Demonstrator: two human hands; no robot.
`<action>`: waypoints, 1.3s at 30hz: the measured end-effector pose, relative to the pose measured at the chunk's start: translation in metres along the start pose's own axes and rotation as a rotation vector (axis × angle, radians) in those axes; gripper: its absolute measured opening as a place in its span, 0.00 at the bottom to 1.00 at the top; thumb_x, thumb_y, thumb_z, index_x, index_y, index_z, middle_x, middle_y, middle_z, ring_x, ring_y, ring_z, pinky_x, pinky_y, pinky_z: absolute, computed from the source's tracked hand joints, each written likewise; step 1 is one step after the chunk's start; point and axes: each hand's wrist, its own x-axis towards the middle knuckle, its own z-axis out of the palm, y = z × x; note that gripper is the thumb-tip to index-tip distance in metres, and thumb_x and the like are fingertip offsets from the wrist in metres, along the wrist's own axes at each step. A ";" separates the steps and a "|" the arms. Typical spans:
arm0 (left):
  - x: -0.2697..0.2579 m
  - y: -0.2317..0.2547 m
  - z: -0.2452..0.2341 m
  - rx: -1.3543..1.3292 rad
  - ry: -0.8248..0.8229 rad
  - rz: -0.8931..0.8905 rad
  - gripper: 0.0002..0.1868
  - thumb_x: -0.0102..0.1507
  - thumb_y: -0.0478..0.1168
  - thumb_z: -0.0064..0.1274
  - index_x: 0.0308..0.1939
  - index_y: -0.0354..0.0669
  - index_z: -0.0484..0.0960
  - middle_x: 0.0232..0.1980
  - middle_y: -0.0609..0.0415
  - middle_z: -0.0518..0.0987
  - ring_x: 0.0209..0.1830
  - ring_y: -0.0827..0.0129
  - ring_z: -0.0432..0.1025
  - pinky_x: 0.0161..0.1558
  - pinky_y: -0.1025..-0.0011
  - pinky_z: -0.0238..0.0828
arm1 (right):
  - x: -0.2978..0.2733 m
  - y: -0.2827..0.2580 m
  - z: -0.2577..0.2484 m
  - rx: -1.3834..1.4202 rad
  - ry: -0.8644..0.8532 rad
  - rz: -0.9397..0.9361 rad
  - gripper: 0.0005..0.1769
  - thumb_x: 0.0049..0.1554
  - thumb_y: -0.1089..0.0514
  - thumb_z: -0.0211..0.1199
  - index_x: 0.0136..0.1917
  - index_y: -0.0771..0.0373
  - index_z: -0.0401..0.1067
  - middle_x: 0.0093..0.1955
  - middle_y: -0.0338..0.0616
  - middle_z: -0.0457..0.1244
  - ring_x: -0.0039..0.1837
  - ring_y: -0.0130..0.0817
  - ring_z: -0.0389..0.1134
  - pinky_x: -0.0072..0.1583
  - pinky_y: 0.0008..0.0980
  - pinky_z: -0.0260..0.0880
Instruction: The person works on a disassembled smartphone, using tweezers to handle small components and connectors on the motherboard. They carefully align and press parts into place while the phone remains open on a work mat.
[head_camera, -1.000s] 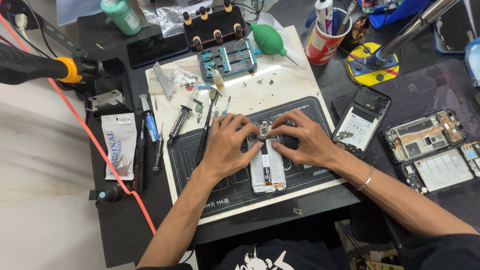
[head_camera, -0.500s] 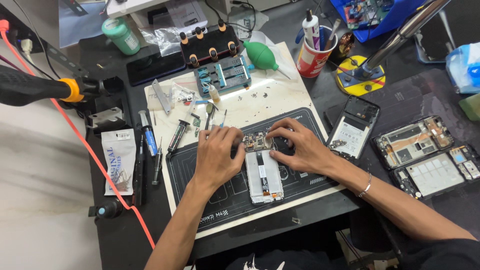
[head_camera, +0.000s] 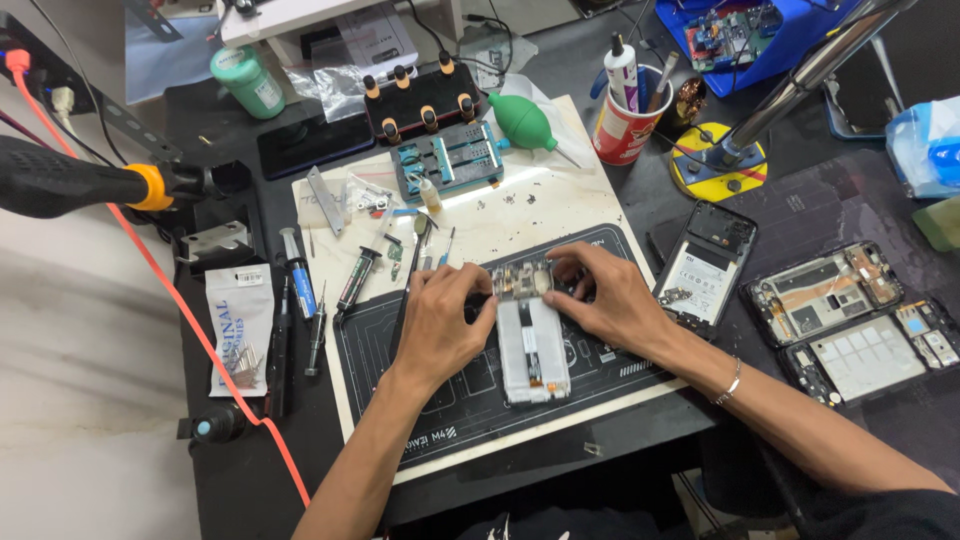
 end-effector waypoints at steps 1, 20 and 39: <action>0.000 0.001 0.001 0.008 0.008 0.005 0.08 0.59 0.36 0.61 0.38 0.43 0.78 0.35 0.57 0.83 0.39 0.66 0.76 0.54 0.61 0.60 | 0.000 0.000 0.000 0.006 0.011 -0.004 0.26 0.51 0.58 0.73 0.60 0.67 0.72 0.48 0.49 0.71 0.46 0.32 0.74 0.44 0.27 0.76; 0.012 0.032 0.016 0.172 -0.008 0.165 0.06 0.66 0.40 0.56 0.37 0.42 0.79 0.38 0.55 0.79 0.41 0.62 0.74 0.49 0.59 0.61 | -0.023 -0.009 -0.034 -0.047 0.016 -0.055 0.07 0.56 0.62 0.68 0.46 0.67 0.75 0.45 0.46 0.71 0.45 0.35 0.75 0.48 0.31 0.77; 0.059 0.079 0.081 0.120 -0.278 0.396 0.09 0.62 0.41 0.57 0.43 0.43 0.80 0.44 0.54 0.79 0.50 0.58 0.73 0.51 0.55 0.61 | -0.079 0.029 -0.110 -0.306 0.045 0.069 0.12 0.54 0.61 0.68 0.53 0.64 0.79 0.48 0.48 0.67 0.49 0.44 0.70 0.51 0.40 0.72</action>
